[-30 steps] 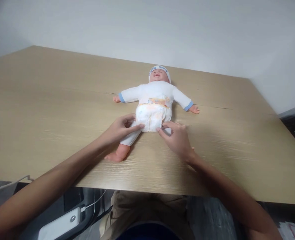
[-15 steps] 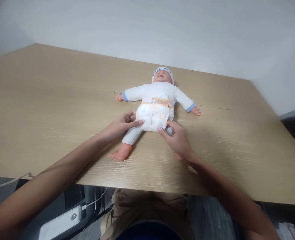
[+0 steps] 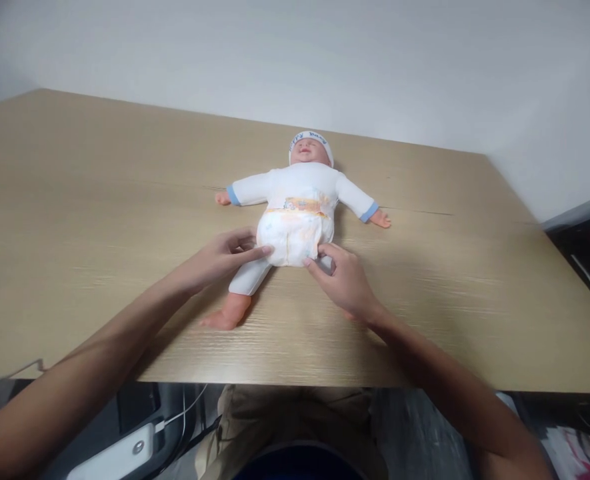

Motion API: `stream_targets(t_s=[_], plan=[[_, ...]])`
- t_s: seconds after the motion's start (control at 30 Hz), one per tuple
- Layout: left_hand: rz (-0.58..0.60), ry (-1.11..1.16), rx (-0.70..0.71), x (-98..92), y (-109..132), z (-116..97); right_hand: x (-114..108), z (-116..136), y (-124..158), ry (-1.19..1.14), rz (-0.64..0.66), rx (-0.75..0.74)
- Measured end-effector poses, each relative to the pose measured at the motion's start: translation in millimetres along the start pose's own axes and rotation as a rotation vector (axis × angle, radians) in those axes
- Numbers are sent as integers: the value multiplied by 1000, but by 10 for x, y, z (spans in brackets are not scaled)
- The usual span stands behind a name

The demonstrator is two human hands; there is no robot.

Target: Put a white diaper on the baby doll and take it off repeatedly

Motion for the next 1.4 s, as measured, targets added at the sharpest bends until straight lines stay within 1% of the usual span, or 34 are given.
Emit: stream_targets(t_s=[0.1,0.23,0.43,0.57,0.67,0.77,0.87,0.97,1.03,1.1,1.2,1.27,1.33,1.4], plan=[[49,89,29,36,-54,29,9,-12,3,-17,-6,8],[85,246,4,81,-96,107,15,-45,4,-33,-21,16],[78,327,-38,103,-94,176,16,-111,10,-66,-16,71],[58,344,-29,98,-93,205,5,-135,6,-46,-36,86],[38,353,-3,111,-99,223,-10,-114,6,3,-75,33],[7,353,60,142,-105,216,-27,-71,20,83,-146,-67],[-50,306,131,160,-102,189,-61,-42,36,131,-249,-165],[-144,167,196,127,-85,136,-75,-74,7,135,-279,-187],[-219,35,237,78,-61,86,-72,-116,-31,126,-241,-171],[-275,-81,274,29,-30,38,-75,-157,-49,104,-174,-160],[-300,-203,343,-43,0,-8,-118,-222,-16,75,-69,-150],[-294,-212,364,-108,-20,12,-184,-271,13,73,-34,-137],[-300,-177,347,-204,-91,76,-289,-306,-7,74,-64,-131],[-367,-197,344,-345,-206,116,-442,-310,-111,88,-193,-148]])
Point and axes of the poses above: each hand's wrist, its own y-axis away from the middle knuckle, its own x-axis out of the palm, z = x × y, the point moved 8 cm from there along -y, towards the middle knuckle, and after that the axes turned 8 degrees about x, right-handed, at the moved point
